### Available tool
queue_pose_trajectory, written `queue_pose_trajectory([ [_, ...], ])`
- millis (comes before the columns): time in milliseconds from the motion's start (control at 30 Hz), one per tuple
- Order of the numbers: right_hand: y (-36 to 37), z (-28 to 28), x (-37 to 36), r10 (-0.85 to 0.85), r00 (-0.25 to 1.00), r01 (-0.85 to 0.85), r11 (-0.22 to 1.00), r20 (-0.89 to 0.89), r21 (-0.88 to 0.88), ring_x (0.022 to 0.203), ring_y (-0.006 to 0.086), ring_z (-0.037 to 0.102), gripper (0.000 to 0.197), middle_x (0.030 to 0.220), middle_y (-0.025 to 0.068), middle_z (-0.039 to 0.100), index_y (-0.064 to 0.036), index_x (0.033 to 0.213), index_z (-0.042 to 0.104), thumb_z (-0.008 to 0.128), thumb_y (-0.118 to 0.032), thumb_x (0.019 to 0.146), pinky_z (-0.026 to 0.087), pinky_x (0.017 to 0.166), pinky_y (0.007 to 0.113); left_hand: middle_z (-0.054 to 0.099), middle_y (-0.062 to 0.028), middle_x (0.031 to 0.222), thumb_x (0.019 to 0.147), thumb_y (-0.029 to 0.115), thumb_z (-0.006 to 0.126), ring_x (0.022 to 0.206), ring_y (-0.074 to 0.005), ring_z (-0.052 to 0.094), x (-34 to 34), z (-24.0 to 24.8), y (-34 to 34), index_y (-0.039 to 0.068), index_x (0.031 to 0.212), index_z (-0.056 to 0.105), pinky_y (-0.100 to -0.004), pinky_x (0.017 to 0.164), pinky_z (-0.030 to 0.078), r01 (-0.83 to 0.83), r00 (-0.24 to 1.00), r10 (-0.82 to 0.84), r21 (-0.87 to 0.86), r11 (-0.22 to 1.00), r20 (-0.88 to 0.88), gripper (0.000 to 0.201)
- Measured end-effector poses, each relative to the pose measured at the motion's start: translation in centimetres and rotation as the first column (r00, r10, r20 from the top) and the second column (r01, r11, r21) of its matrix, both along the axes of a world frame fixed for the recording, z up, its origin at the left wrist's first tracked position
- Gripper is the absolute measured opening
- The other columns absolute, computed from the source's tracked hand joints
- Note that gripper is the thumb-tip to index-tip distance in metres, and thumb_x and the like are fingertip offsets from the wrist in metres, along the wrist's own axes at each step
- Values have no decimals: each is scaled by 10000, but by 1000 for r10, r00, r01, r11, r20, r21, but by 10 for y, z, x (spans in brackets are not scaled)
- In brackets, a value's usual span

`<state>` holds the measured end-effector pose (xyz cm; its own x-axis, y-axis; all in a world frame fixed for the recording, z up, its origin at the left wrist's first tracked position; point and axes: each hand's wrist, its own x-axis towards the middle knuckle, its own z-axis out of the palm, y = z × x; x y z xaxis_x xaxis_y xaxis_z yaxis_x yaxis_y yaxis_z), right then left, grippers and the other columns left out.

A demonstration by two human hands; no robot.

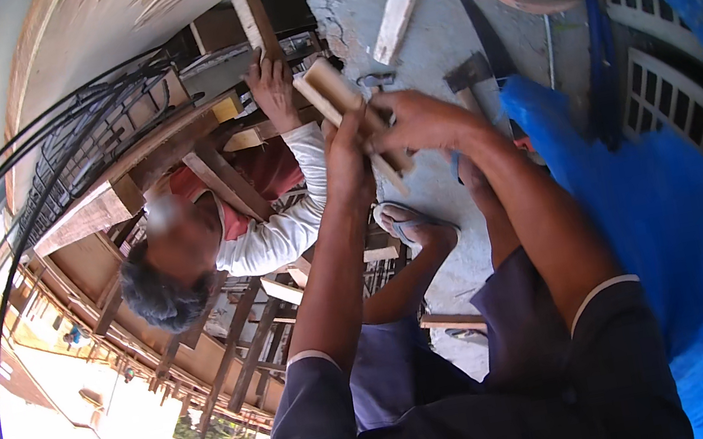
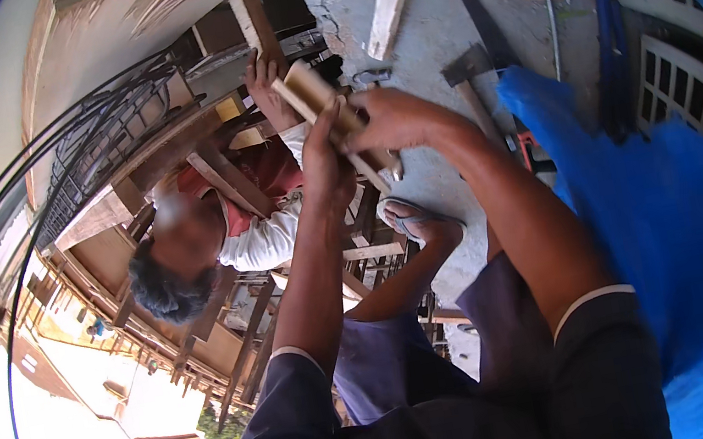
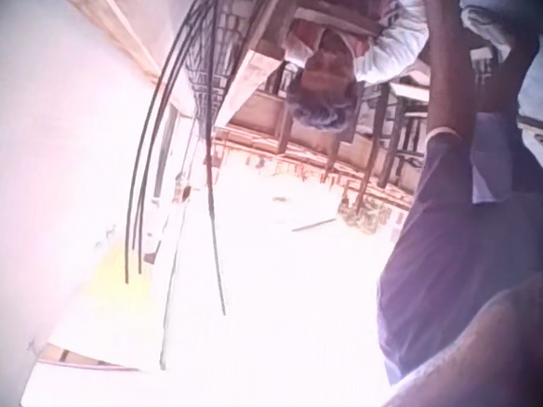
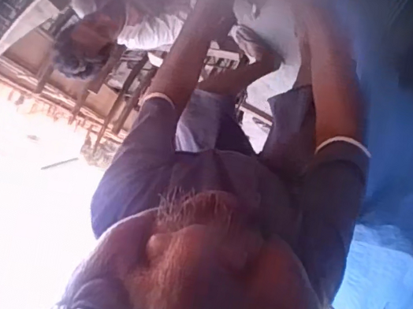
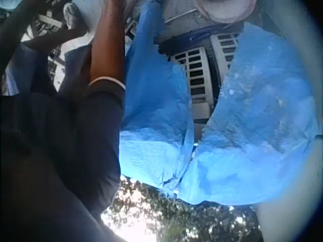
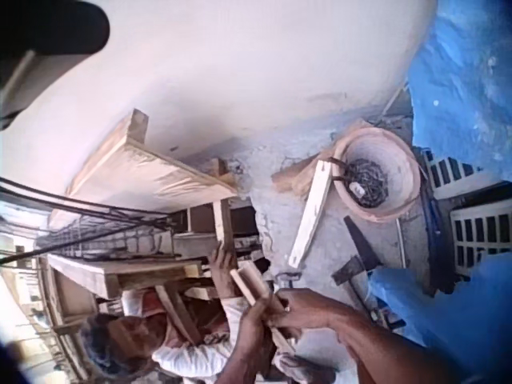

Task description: The person saws a piece of wood, hammers nails into wooden planks to create formwork around a steel rebar cage, and bends rebar by hand.

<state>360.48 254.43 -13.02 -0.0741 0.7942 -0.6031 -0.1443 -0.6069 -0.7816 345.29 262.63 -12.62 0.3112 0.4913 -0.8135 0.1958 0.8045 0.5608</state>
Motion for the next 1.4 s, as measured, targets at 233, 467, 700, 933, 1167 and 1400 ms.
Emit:
queue_pose_trajectory([
  [233, 50, -51, 8, -89, 935, 40, 988, 342, 148, 882, 366, 720, 440, 943, 294, 704, 75, 1096, 671, 686, -303, 871, 533, 797, 440, 647, -97, 951, 961, 198, 646, 835, -189, 649, 48, -49, 50, 10, 1114, 597, -339, 738, 546, 4, 995, 8, 109, 994, -103, 248],
  [467, 64, -121, 12, -223, 966, 223, 975, 134, 10, 852, 262, 733, 326, 875, 193, 717, 67, 1060, 684, 639, -229, 929, 563, 764, 391, 660, -101, 1114, 1002, 302, 608, 1028, -198, 636, 48, -67, 64, 34, 1324, 561, -367, 893, 523, -18, 997, 7, 128, 992, 80, 422],
  [700, 120, -151, 29, -416, 851, 364, 908, -320, -209, 893, 237, 714, 260, 1049, 128, 718, -18, 1174, 666, 607, -181, 980, 591, 788, 394, 648, -153, 1258, 978, 268, 648, 1105, -204, 607, -5, -135, 86, -65, 1344, 579, -331, 955, 490, 100, 993, -52, 496, 863, -109, 500],
  [933, 226, -228, -9, -420, 835, 434, 900, -356, -44, 901, 239, 708, 245, 1052, 122, 715, -36, 1190, 649, 600, -156, 983, 588, 791, 408, 557, -293, 1403, 801, 381, 823, 1289, -384, 570, -25, -170, 142, -82, 1396, 528, -417, 1115, 433, 523, 814, 26, 751, 403, -581, 809],
  [1167, 264, -248, -33, -612, 752, 637, 770, -243, 33, 835, 219, 735, 277, 1014, 105, 735, 21, 1167, 701, 590, -124, 958, 632, 719, 375, 614, -288, 1301, 759, 331, 823, 1172, -429, 622, -15, -186, 182, -68, 1308, 565, -480, 984, 520, 666, 679, -17, 606, 434, -734, 726],
  [1400, 276, -262, -38, -608, 763, 621, 784, -218, -13, 839, 282, 753, 272, 842, 163, 745, 23, 1070, 726, 621, -184, 927, 597, 688, 403, 702, -315, 1024, 806, 363, 798, 1001, -476, 689, -3, -192, 175, -43, 1051, 641, -529, 891, 553, 684, 627, 140, 627, 372, -766, 500],
])
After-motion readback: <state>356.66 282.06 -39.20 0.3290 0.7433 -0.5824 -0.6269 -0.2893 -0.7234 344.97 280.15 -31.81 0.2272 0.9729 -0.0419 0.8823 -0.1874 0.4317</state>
